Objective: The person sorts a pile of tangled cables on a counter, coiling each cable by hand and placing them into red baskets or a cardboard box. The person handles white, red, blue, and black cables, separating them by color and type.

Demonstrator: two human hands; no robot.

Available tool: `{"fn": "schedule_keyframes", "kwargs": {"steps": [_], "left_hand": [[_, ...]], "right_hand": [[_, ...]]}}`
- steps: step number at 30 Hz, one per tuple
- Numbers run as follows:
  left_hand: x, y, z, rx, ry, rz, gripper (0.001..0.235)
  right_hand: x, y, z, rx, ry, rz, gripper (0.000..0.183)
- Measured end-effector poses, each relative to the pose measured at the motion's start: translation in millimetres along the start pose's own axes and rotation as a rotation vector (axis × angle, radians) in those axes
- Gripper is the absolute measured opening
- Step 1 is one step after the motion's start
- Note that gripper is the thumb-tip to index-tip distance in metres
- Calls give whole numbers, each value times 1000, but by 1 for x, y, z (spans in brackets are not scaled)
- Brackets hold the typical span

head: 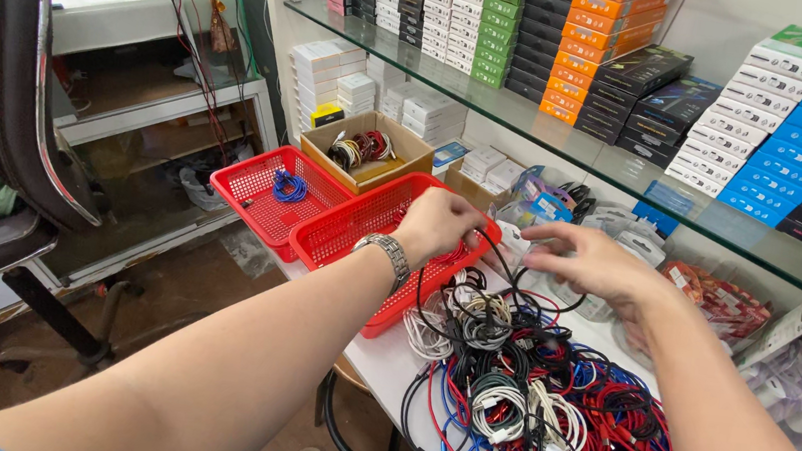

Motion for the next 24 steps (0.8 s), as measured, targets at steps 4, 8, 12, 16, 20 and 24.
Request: {"fn": "schedule_keyframes", "kwargs": {"steps": [4,8,12,16,20,24], "left_hand": [[3,-30,-27,50,307,-92,22],[4,-48,-16,137,235,-119,23],[13,-55,10,251,-20,-138,32],[21,-12,36,251,63,270,67],[6,54,65,486,126,848,49],[14,35,72,-48,-415,115,32]], "right_hand": [[-12,20,-26,226,18,-17,37],[-30,34,-53,1016,390,111,29],[-51,9,-50,1059,432,165,30],[-51,-23,-17,761,194,235,29],[-50,-35,-3,673,9,201,30],[-65,-19,-26,639,40,200,29]]}}
Point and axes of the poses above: each hand's wrist, its own x-axis towards the middle knuckle, its own z-axis out of the palm, y = z × x, the point moved 6 cm from there along x, towards the middle knuckle, and after that the axes turned 2 degrees about -y, right-handed, at the moved point
